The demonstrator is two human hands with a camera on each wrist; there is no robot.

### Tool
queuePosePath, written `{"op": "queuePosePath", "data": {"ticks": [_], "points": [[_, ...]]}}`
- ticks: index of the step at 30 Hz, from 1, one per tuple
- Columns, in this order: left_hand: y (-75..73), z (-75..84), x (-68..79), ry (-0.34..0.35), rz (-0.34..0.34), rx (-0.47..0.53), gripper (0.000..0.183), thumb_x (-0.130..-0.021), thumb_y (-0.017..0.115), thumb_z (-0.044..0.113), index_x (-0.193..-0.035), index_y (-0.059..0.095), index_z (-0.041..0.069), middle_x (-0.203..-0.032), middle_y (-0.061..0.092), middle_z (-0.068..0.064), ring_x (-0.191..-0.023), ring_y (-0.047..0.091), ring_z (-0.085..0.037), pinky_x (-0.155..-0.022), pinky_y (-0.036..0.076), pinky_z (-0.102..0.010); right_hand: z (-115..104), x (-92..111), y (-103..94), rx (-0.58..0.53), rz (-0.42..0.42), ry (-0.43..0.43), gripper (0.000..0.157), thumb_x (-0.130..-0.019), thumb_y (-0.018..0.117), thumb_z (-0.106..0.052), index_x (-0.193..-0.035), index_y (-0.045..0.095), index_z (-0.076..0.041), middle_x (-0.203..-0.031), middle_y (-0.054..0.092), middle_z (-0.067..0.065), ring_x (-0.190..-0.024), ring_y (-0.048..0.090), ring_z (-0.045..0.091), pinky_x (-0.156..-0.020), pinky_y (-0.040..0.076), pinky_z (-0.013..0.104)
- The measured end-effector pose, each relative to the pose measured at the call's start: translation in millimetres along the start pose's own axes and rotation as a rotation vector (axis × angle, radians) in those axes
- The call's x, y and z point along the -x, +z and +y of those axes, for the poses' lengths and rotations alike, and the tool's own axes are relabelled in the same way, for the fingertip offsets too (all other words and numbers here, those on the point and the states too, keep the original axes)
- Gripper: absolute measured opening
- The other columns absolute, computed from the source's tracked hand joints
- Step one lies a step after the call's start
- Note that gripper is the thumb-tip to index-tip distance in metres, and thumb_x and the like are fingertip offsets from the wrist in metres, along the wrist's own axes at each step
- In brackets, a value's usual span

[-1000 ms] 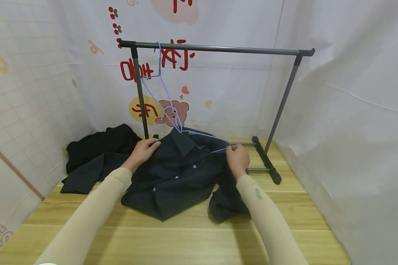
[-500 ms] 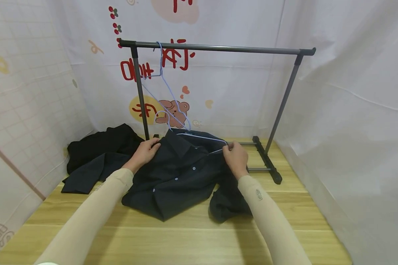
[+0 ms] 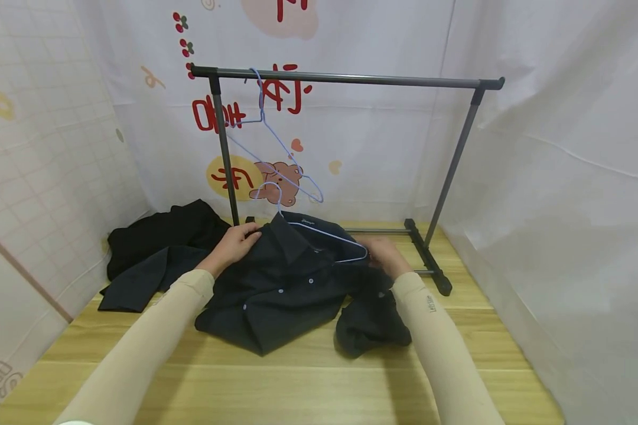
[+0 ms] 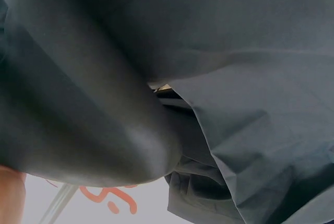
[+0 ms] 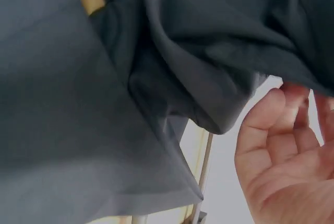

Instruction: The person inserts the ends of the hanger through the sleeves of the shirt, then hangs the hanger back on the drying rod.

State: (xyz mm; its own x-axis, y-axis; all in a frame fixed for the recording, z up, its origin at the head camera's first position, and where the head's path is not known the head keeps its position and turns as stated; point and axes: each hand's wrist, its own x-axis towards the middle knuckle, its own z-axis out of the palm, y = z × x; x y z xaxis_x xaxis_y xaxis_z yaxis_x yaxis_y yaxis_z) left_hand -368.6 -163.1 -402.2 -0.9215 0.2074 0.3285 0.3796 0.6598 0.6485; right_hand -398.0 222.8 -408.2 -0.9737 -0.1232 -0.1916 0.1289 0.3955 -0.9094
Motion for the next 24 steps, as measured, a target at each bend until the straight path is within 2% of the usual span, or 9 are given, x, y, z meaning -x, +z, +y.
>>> {"op": "queuePosePath", "data": {"ticks": [2,5,9,12,14,17,19,21,24], "points": [[0.0,0.6,0.7,-0.022,-0.006,0.008,0.021,-0.103,0.054,0.015,-0.116,0.066,0.005,-0.11,0.064,-0.013,-0.095,0.056,-0.029,-0.09,0.045,-0.046,2.0,-0.8,-1.0,0.083,-0.012,-0.038,0.034,-0.102,0.055,-0.033,-0.1,0.068,-0.002,-0.077,0.055,0.0,-0.071,0.056,0.015,-0.082,0.053,0.041],[0.4,0.8,1.6,-0.055,-0.007,0.015,0.024,-0.101,0.056,0.023,-0.117,0.067,0.008,-0.115,0.064,-0.011,-0.1,0.056,-0.028,-0.093,0.045,-0.046,4.2,-2.1,-0.7,0.344,0.038,-0.187,0.033,-0.106,0.047,-0.028,-0.091,0.063,-0.003,-0.073,0.052,0.003,-0.066,0.053,0.018,-0.072,0.05,0.039],[0.9,-0.7,2.4,-0.019,0.037,-0.018,0.026,-0.101,0.058,0.027,-0.115,0.07,0.009,-0.11,0.066,-0.011,-0.097,0.058,-0.028,-0.09,0.046,-0.045,5.6,-0.7,4.2,0.74,0.274,-0.366,0.03,-0.106,0.046,-0.02,-0.084,0.056,-0.002,-0.068,0.052,0.009,-0.06,0.053,0.026,-0.058,0.044,0.041],[1.5,-0.4,3.4,0.003,0.089,-0.081,0.026,-0.101,0.059,0.027,-0.115,0.073,0.01,-0.1,0.065,-0.009,-0.09,0.058,-0.027,-0.083,0.047,-0.044,4.8,4.3,12.1,0.935,0.425,-0.44,0.025,-0.105,0.049,-0.014,-0.084,0.054,0.0,-0.067,0.054,0.015,-0.057,0.057,0.032,-0.053,0.047,0.045],[3.1,1.3,3.8,-0.003,0.122,-0.147,0.026,-0.101,0.059,0.029,-0.115,0.074,0.012,-0.097,0.065,-0.008,-0.087,0.058,-0.027,-0.081,0.048,-0.045,3.4,7.4,17.9,1.041,0.486,-0.482,0.023,-0.104,0.049,-0.01,-0.085,0.053,0.002,-0.067,0.055,0.017,-0.056,0.058,0.034,-0.05,0.049,0.046],[7.7,5.4,3.0,-0.005,0.15,-0.23,0.028,-0.102,0.058,0.031,-0.116,0.074,0.013,-0.103,0.068,-0.007,-0.09,0.061,-0.026,-0.083,0.049,-0.047,-0.5,11.7,27.6,1.114,0.543,-0.562,0.022,-0.103,0.05,-0.006,-0.083,0.053,0.003,-0.068,0.055,0.017,-0.052,0.056,0.031,-0.046,0.049,0.043],[12.1,9.0,1.9,0.013,0.156,-0.26,0.026,-0.102,0.057,0.029,-0.113,0.074,0.012,-0.105,0.07,-0.008,-0.09,0.063,-0.027,-0.083,0.05,-0.047,-4.0,13.8,34.6,1.104,0.558,-0.618,0.023,-0.103,0.05,-0.008,-0.083,0.054,0.003,-0.065,0.052,0.016,-0.049,0.053,0.029,-0.044,0.047,0.042],[16.6,12.5,0.9,0.028,0.138,-0.261,0.024,-0.103,0.057,0.026,-0.111,0.073,0.01,-0.106,0.07,-0.009,-0.089,0.063,-0.027,-0.082,0.05,-0.047,-9.1,15.9,43.3,1.017,0.546,-0.667,0.024,-0.103,0.051,-0.011,-0.083,0.054,0.001,-0.062,0.051,0.013,-0.046,0.051,0.027,-0.042,0.045,0.04],[21.6,17.0,0.8,0.032,0.111,-0.236,0.023,-0.103,0.055,0.024,-0.109,0.071,0.009,-0.104,0.069,-0.01,-0.089,0.063,-0.027,-0.081,0.05,-0.046,-18.5,18.1,57.3,0.838,0.437,-0.709,0.023,-0.103,0.053,-0.016,-0.089,0.061,0.0,-0.064,0.056,0.009,-0.051,0.054,0.023,-0.048,0.045,0.038]]}}
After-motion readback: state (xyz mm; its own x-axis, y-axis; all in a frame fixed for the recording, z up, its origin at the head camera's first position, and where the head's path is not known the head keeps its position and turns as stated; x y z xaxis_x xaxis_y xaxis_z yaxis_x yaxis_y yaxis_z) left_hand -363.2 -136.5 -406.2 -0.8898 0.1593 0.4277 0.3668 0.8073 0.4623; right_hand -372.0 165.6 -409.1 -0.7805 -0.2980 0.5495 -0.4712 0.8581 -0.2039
